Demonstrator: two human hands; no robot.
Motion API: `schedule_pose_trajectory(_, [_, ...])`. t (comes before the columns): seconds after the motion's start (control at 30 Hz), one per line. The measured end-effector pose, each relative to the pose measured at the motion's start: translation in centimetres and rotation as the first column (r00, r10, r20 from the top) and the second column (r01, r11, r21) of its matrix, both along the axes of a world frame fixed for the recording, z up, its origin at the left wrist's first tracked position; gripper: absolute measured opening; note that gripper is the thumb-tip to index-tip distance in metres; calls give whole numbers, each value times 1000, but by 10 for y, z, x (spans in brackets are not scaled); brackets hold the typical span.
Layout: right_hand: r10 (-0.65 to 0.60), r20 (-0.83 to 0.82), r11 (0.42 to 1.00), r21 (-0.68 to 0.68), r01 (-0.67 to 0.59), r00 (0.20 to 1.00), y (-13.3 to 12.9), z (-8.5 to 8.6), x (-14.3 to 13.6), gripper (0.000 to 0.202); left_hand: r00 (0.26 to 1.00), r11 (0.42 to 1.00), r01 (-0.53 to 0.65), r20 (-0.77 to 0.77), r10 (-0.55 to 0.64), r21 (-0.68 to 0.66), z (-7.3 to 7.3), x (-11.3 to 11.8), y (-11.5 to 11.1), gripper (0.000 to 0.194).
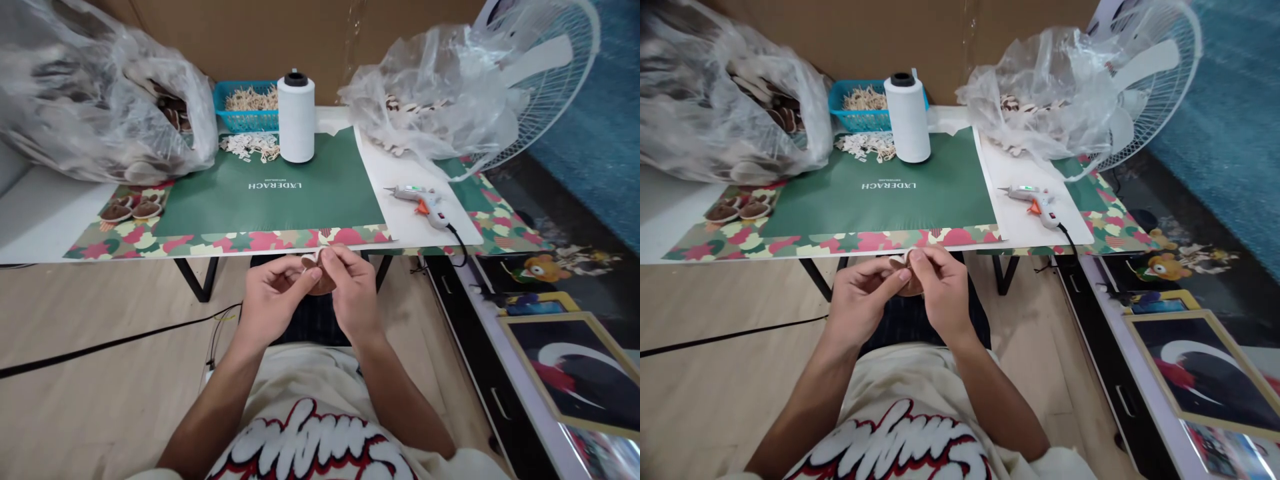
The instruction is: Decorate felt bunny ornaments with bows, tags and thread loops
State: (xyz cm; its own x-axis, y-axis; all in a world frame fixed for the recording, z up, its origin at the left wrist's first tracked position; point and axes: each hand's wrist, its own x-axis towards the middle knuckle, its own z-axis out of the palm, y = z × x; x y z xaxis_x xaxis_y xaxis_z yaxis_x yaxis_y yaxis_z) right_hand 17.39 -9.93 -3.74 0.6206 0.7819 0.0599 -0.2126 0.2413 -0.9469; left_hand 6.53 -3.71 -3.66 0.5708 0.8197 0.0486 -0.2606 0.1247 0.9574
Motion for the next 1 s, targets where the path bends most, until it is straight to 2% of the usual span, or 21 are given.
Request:
schedule_pose_trajectory(0.07, [109, -311, 993, -15, -119, 944, 4, 1, -3, 21, 1000, 1000, -15, 26, 15, -9, -5, 3, 0, 9])
schedule_pose_trajectory(0.1, [136, -401, 988, -12, -153, 906, 5, 1, -5, 22, 999, 999, -37, 31, 37, -19, -7, 4, 0, 9])
schedule_pose_trajectory(0.17, [149, -433, 986, -4, -167, 889, 7, 0, -7, 24, 995, 994, -101, 16, 101, -30, -11, 4, 1, 10])
schedule_pose_trajectory(0.23, [137, -312, 989, -10, -148, 940, 7, -3, -6, 28, 989, 989, -148, -33, 147, -26, -12, 1, 3, 12])
schedule_pose_trajectory(0.3, [91, -82, 994, -55, -96, 992, 4, -5, -4, 26, 987, 990, -141, -76, 139, -17, -11, -3, 6, 15])
schedule_pose_trajectory(0.4, [-15, 238, 995, -89, 38, 971, -2, -6, -2, 16, 994, 996, -82, -70, 81, -25, -7, -6, 9, 25])
schedule_pose_trajectory(0.47, [-53, 297, 995, -68, 76, 953, -5, -5, -2, 14, 994, 996, -89, -61, 88, -15, -7, -6, 9, 27])
schedule_pose_trajectory(0.53, [-41, 210, 997, -62, 55, 977, -5, -5, -5, 14, 990, 991, -131, -55, 130, -14, -8, -3, 5, 24])
schedule_pose_trajectory(0.6, [9, -16, 999, -48, -10, 1000, -3, -6, -9, 17, 984, 982, -179, -33, 177, -55, -10, 2, 0, 25])
schedule_pose_trajectory(0.7, [90, -380, 996, 15, -92, 921, 2, -11, -16, 19, 966, 958, -257, -6, 259, -128, -14, 8, -9, 26])
schedule_pose_trajectory(0.77, [73, -470, 997, 28, -68, 880, 4, -15, -19, 19, 955, 947, -295, -12, 296, -130, -16, 10, -12, 25])
schedule_pose_trajectory(0.83, [15, -407, 1000, 9, -13, 913, 4, -18, -21, 20, 962, 955, -273, -15, 273, -118, -16, 9, -12, 26])
schedule_pose_trajectory(0.9, [-66, -241, 998, -28, 61, 968, 2, -21, -20, 22, 982, 977, -187, -9, 187, -105, -14, 5, -9, 29])
schedule_pose_trajectory(1.0, [-132, -22, 989, -74, 130, 991, -3, -19, -16, 25, 998, 996, -50, -34, 47, -80, -11, -1, -3, 28])
